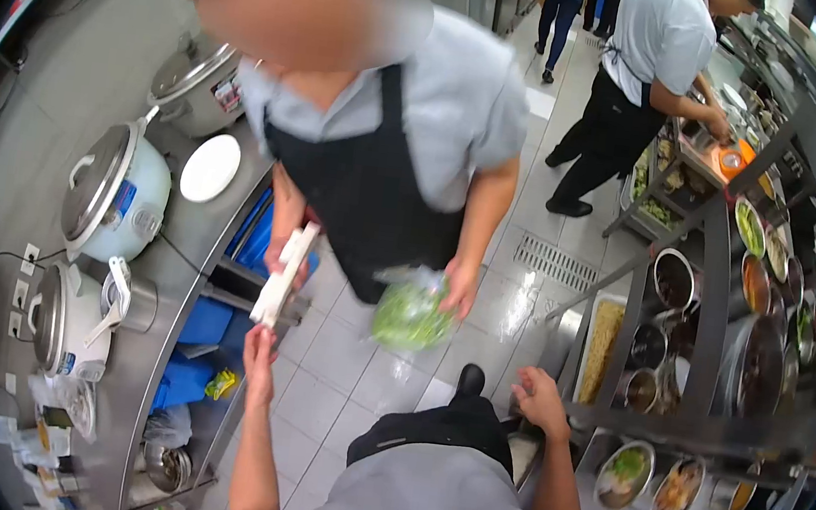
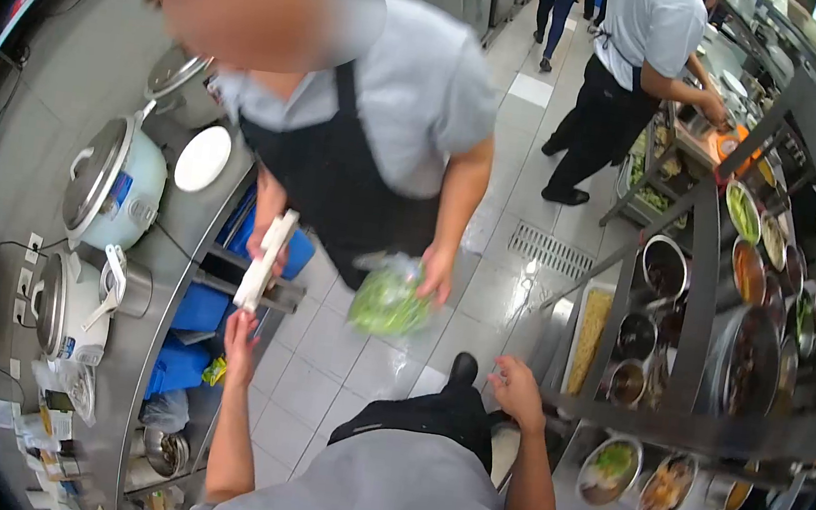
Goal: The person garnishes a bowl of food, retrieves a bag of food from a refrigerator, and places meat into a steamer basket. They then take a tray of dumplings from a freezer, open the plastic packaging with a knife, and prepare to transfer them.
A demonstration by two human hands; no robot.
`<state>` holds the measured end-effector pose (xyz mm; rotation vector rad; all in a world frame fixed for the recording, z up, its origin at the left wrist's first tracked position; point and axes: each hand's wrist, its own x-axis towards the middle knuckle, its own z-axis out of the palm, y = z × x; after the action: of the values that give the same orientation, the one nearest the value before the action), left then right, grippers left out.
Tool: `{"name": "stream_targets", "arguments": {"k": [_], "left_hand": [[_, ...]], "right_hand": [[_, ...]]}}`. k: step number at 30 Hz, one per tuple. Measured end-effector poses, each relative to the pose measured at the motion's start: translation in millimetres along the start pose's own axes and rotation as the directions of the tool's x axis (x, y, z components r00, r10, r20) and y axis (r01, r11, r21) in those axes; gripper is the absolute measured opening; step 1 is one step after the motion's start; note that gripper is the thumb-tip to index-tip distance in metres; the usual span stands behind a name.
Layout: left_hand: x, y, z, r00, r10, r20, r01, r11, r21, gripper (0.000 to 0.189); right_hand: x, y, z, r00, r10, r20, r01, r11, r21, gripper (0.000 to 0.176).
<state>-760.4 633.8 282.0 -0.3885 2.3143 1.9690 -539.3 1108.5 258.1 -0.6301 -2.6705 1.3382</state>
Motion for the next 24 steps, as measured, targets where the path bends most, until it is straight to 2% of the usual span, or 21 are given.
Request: {"name": "stream_targets", "arguments": {"k": [2, 3, 4, 6, 7, 8, 10, 12, 13, 15, 16, 18, 21, 23, 24], "left_hand": [[0, 11, -1, 0.986, -0.104, -0.128, 0.091, 0.991, -0.102, 0.040], [-4, 13, -4, 0.995, -0.065, -0.074, 0.058, 0.994, -0.089, 0.032], [-7, -4, -10, 0.989, -0.076, -0.130, 0.062, 0.992, -0.108, 0.030], [-38, -22, -13, 0.938, -0.214, -0.272, 0.180, 0.973, -0.145, 0.034], [-45, -67, -33, 0.916, -0.235, -0.324, 0.205, 0.971, -0.123, 0.027], [-74, -70, -28, 0.917, -0.264, -0.300, 0.236, 0.963, -0.128, 0.014], [-82, -69, 6, 0.879, -0.313, -0.359, 0.302, 0.949, -0.090, 0.014], [-71, -74, 42, 0.846, -0.356, -0.397, 0.354, 0.932, -0.081, 0.013], [-54, -74, 64, 0.840, -0.369, -0.397, 0.368, 0.926, -0.081, 0.013], [-12, -72, 105, 0.838, -0.377, -0.394, 0.384, 0.921, -0.067, 0.013], [14, -67, 123, 0.846, -0.361, -0.392, 0.373, 0.927, -0.050, 0.013], [79, -60, 161, 0.860, -0.330, -0.389, 0.336, 0.940, -0.053, 0.012], [172, -23, 226, 0.878, -0.307, -0.367, 0.314, 0.948, -0.043, 0.012], [234, 6, 274, 0.903, -0.284, -0.321, 0.295, 0.955, -0.015, 0.012], [265, 23, 297, 0.916, -0.270, -0.297, 0.281, 0.960, -0.006, 0.012]], "right_hand": [[51, 22, -9, 0.993, -0.006, 0.119, -0.004, 0.997, 0.083, 0.033], [78, 38, -11, 0.986, 0.015, 0.166, -0.039, 0.989, 0.141, 0.032], [103, 52, -12, 0.978, 0.033, 0.204, -0.064, 0.987, 0.150, 0.034], [154, 68, -16, 0.983, 0.011, 0.184, -0.012, 1.000, 0.006, 0.034], [182, 73, -19, 0.987, 0.009, 0.163, -0.011, 1.000, 0.010, 0.034], [207, 76, -19, 0.979, 0.030, 0.202, -0.034, 0.999, 0.018, 0.035], [258, 79, -19, 0.966, 0.060, 0.250, -0.067, 0.998, 0.019, 0.036], [324, 78, -15, 0.927, 0.013, 0.375, -0.062, 0.991, 0.119, 0.037], [362, 87, -5, 0.929, 0.012, 0.370, -0.057, 0.992, 0.111, 0.037], [436, 115, 19, 0.891, -0.061, 0.450, -0.094, 0.944, 0.315, 0.036], [464, 120, 20, 0.891, -0.064, 0.450, -0.086, 0.948, 0.305, 0.036], [532, 126, 19, 0.793, 0.172, 0.584, -0.438, 0.828, 0.351, 0.033], [600, 221, 36, 0.786, 0.406, 0.466, -0.530, 0.831, 0.169, 0.031], [619, 234, 2, 0.684, 0.575, 0.448, -0.602, 0.793, -0.099, 0.026], [625, 257, -3, 0.664, 0.616, 0.423, -0.651, 0.755, -0.077, 0.024]]}}
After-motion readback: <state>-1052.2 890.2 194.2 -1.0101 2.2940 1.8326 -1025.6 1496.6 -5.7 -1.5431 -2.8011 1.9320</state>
